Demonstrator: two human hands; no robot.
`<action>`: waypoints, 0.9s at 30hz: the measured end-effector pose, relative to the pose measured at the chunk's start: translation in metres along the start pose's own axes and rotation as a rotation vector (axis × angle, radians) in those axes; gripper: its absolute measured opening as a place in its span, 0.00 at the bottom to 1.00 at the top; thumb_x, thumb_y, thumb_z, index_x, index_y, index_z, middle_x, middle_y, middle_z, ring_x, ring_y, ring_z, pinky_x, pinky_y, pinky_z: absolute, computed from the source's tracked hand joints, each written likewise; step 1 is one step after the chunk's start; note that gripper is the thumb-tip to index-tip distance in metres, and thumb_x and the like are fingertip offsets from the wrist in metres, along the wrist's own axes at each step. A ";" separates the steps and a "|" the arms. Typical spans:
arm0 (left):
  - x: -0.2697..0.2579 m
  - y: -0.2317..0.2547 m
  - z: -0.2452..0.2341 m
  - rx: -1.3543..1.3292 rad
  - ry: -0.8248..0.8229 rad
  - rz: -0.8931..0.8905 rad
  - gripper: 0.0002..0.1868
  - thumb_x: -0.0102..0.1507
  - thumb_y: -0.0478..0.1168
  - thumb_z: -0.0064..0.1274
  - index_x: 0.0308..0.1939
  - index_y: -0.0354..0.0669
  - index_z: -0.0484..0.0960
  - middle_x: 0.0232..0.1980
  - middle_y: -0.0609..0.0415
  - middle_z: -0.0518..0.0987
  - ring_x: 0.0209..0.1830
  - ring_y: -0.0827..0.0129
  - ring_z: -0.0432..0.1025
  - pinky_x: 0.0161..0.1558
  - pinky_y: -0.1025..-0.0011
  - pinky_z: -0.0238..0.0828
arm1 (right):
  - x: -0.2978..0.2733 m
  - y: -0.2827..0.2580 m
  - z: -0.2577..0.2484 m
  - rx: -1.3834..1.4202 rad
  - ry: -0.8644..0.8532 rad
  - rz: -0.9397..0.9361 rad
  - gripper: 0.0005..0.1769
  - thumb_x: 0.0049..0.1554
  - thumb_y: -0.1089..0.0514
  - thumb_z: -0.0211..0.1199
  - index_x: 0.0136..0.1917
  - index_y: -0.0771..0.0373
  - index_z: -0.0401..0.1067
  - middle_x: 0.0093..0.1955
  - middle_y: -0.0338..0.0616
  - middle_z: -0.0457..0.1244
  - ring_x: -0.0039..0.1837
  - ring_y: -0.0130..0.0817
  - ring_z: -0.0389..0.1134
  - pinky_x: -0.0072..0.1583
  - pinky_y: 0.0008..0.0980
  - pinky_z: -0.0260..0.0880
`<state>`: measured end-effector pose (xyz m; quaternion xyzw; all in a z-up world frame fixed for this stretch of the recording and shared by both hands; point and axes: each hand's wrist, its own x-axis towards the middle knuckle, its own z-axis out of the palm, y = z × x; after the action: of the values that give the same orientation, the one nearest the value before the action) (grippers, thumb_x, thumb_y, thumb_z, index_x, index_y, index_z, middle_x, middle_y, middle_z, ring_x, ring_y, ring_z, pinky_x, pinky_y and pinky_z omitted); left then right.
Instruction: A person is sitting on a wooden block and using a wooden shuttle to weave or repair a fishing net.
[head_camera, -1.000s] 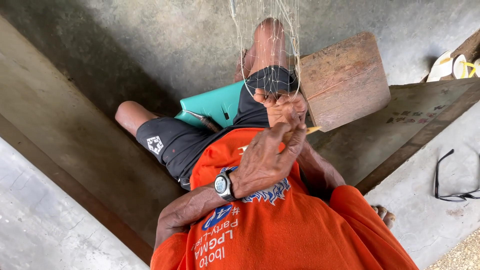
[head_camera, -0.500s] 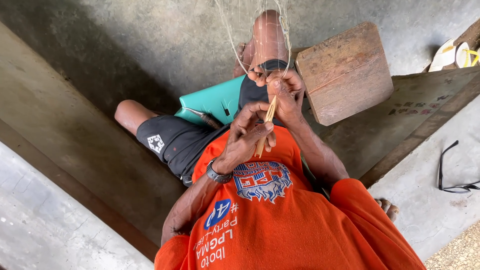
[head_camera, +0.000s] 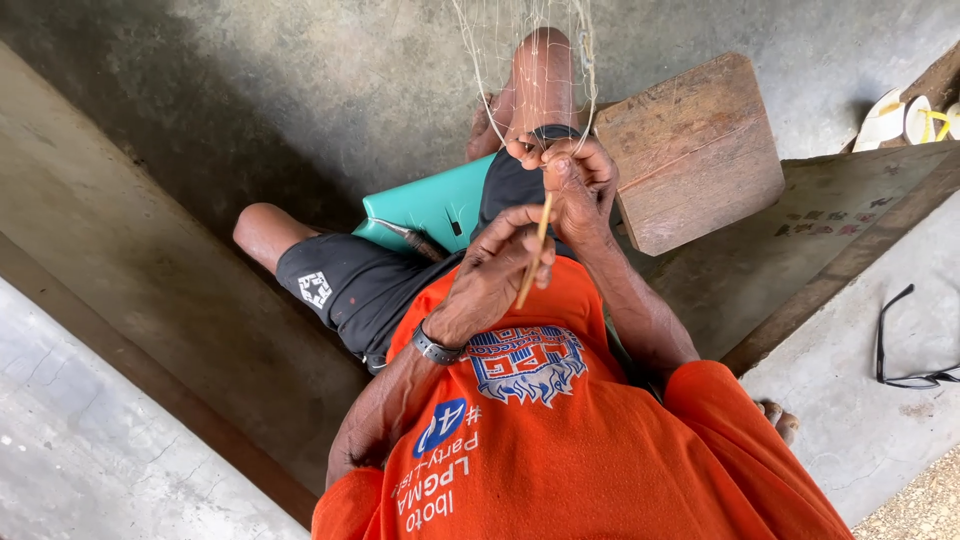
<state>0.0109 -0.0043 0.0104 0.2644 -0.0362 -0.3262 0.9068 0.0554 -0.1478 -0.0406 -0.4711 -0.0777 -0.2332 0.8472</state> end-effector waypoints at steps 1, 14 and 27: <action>0.000 -0.005 -0.003 0.001 -0.006 -0.015 0.17 0.72 0.31 0.45 0.66 0.34 0.68 0.39 0.42 0.77 0.30 0.68 0.74 0.31 0.75 0.74 | 0.000 0.000 0.000 -0.009 0.002 -0.003 0.14 0.65 0.60 0.58 0.48 0.77 0.64 0.40 0.67 0.63 0.56 0.53 0.71 0.68 0.69 0.69; -0.004 0.011 -0.023 0.089 0.121 0.341 0.17 0.69 0.27 0.48 0.62 0.29 0.68 0.48 0.31 0.73 0.25 0.57 0.75 0.19 0.68 0.74 | -0.004 0.014 -0.019 0.078 0.034 0.025 0.10 0.68 0.60 0.54 0.50 0.72 0.63 0.46 0.64 0.67 0.61 0.58 0.72 0.69 0.63 0.70; -0.053 0.091 0.030 1.117 -0.189 0.947 0.12 0.67 0.28 0.42 0.51 0.22 0.75 0.48 0.30 0.82 0.53 0.38 0.80 0.54 0.47 0.77 | -0.010 0.034 -0.037 0.207 0.122 0.050 0.07 0.66 0.63 0.53 0.46 0.68 0.62 0.41 0.57 0.65 0.54 0.50 0.74 0.70 0.69 0.67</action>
<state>0.0145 0.0738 0.0876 0.6133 -0.3851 0.1460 0.6740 0.0595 -0.1601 -0.0897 -0.3677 -0.0380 -0.2310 0.9000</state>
